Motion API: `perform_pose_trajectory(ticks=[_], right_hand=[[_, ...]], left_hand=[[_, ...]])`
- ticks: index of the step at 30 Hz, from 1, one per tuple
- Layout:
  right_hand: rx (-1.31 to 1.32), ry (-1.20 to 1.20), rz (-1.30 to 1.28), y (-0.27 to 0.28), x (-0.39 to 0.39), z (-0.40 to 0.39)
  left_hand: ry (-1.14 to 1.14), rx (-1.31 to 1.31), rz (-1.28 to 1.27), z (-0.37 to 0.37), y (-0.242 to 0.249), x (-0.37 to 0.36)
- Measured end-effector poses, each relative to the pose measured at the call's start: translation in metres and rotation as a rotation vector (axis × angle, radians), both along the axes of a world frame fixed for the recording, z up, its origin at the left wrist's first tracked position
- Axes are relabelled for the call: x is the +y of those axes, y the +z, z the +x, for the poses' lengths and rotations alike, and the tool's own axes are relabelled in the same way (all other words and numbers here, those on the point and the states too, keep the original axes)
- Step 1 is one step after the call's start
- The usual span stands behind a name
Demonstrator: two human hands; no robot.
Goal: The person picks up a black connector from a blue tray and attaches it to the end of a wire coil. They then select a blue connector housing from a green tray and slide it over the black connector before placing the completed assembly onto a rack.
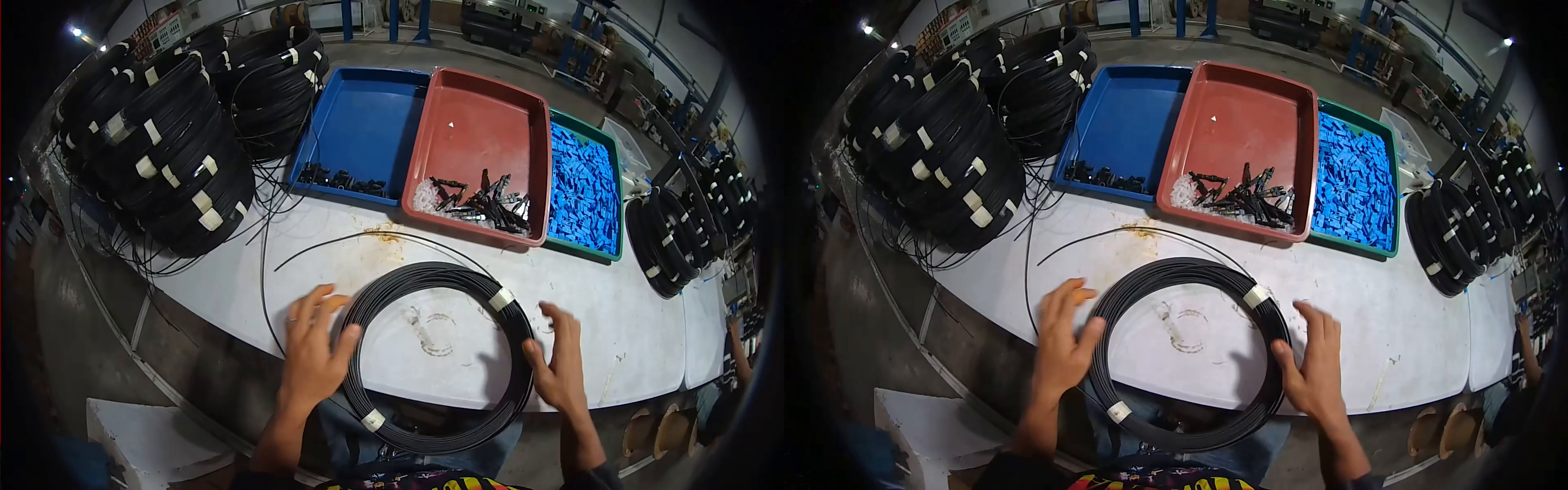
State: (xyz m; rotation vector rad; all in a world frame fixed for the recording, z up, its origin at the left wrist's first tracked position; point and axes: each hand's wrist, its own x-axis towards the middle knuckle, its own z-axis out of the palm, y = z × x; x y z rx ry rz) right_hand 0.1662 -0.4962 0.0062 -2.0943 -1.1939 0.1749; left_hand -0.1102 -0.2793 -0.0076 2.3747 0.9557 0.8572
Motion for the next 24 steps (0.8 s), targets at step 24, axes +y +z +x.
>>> perform_pose_trajectory(ticks=[24], right_hand=[[0.332,0.219,0.268,-0.052,0.181,0.056]], left_hand=[[0.615,-0.477,-0.076,-0.072,-0.065,0.048]])
